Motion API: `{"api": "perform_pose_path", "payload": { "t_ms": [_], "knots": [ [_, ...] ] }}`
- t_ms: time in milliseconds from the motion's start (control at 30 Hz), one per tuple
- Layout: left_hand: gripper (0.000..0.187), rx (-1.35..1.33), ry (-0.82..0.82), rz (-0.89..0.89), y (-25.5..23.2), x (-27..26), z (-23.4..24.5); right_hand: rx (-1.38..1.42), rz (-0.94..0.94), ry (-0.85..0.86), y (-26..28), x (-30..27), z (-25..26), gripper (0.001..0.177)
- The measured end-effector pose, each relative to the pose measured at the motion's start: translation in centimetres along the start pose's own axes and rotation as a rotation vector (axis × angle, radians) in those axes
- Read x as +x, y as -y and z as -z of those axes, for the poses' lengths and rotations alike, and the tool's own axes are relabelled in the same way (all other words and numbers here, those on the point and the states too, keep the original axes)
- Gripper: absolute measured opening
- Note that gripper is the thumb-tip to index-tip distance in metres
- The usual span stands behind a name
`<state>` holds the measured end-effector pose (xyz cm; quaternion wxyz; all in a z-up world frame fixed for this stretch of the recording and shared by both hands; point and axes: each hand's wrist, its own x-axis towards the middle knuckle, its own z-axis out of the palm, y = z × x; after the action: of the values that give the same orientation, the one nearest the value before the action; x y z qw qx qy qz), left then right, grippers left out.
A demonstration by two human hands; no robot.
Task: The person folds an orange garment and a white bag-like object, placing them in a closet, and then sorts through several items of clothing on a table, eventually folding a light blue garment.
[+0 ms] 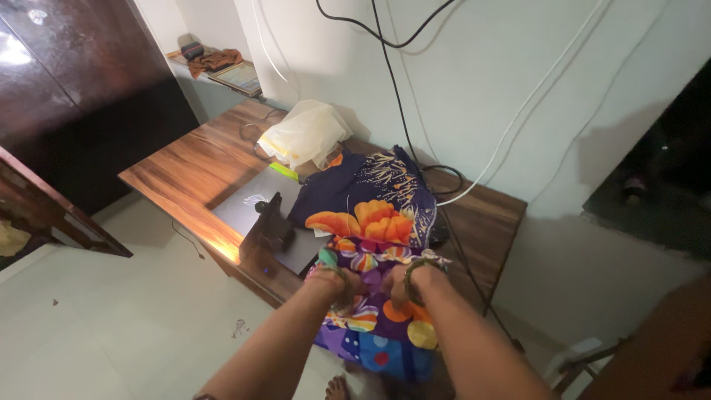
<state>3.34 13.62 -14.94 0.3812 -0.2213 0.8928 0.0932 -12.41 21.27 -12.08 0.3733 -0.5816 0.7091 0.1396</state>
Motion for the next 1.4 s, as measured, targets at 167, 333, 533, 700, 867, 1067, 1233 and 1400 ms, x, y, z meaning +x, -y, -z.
{"api": "perform_pose_path", "payload": {
  "t_ms": [167, 333, 533, 700, 867, 1067, 1233, 1400],
  "knots": [
    [0.047, -0.017, -0.057, -0.023, 1.1, 1.7, -0.4, 0.044, -0.015, -0.065, -0.3, 1.1, 0.5, 0.046],
    [0.026, 0.24, -0.369, -0.004, 4.1, 2.1, 2.6, 0.196, 0.021, -0.267, -3.0, 5.7, 3.3, 0.03],
    [0.023, -0.236, -0.718, 0.227, 7.9, 1.3, 4.4, 0.202, 0.019, -0.481, -5.3, 10.9, 5.4, 0.025],
    [0.034, -0.224, -0.578, 0.268, 10.3, 1.6, 5.2, 0.279, 0.055, -0.614, -3.9, 14.0, 5.9, 0.024],
    [0.068, -0.142, -0.53, 0.223, 11.8, 2.6, 5.8, 0.217, -0.025, -0.551, -1.3, 15.8, 6.3, 0.033],
    [0.103, -0.131, -0.479, 0.184, 13.5, 5.1, 5.7, 0.246, -0.003, -0.518, -1.5, 21.8, 5.1, 0.056],
    [0.085, 0.027, -0.608, 0.149, 15.4, 10.6, 3.3, 0.191, -0.063, -0.429, -0.8, 22.8, 4.8, 0.07],
    [0.063, 0.051, -0.521, 0.046, 16.7, 10.5, 4.3, 0.232, -0.128, -0.328, 1.0, 19.7, 7.1, 0.067]
  ]
}}
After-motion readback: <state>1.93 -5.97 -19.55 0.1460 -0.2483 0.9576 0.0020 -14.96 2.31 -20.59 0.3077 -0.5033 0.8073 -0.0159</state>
